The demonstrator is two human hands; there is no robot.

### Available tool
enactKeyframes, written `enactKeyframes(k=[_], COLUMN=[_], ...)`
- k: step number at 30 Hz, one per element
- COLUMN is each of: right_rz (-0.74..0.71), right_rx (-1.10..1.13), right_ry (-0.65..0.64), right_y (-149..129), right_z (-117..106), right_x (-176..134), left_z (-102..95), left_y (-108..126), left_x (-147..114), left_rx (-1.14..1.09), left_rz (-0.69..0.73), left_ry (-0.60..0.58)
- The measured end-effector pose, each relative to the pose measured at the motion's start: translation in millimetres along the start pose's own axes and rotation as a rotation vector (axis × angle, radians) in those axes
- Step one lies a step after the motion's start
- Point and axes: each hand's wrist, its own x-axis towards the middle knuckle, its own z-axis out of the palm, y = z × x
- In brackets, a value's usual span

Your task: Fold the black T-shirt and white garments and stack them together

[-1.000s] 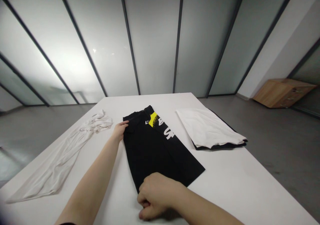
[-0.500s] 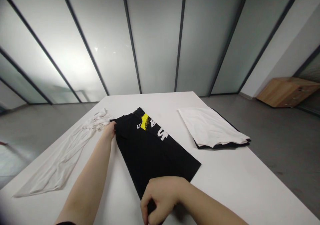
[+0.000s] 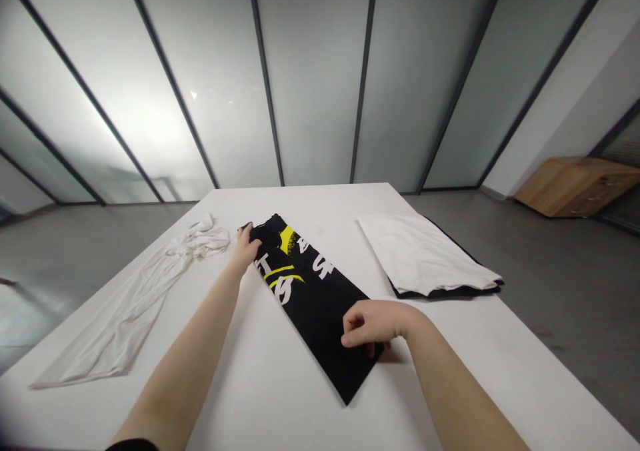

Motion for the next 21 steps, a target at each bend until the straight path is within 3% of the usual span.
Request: enactKeyframes(k=[4, 7, 15, 18, 21], right_rz=[-0.041, -0.020, 0.122, 0.076, -0.012], right_rx=[0.022, -0.006, -0.081, -0.212, -0.359], right_ry=[0.189, 0.288, 0.087, 0.209, 0.501], right_y=[-1.1, -3.7, -1.5, 2.1, -0.6], right_z=[4.4, 12.1, 8.4, 0.1, -1.2], right_x=[6.1, 9.9, -5.1, -8.8, -1.4], left_z=[21.4, 28.6, 29.5, 32.1, 40.9], left_y=[9.3, 9.9, 18.6, 36.3, 53.3], left_x=[-22.9, -34.3, -45.1, -53.8, -68.5], left_rx=[0.339, 0.496, 0.606, 0.628, 0.661], left_rz=[0.218, 0.241, 0.189, 0.199, 0.131], left_ry=[-0.241, -0.336, -0.282, -0.184, -0.149])
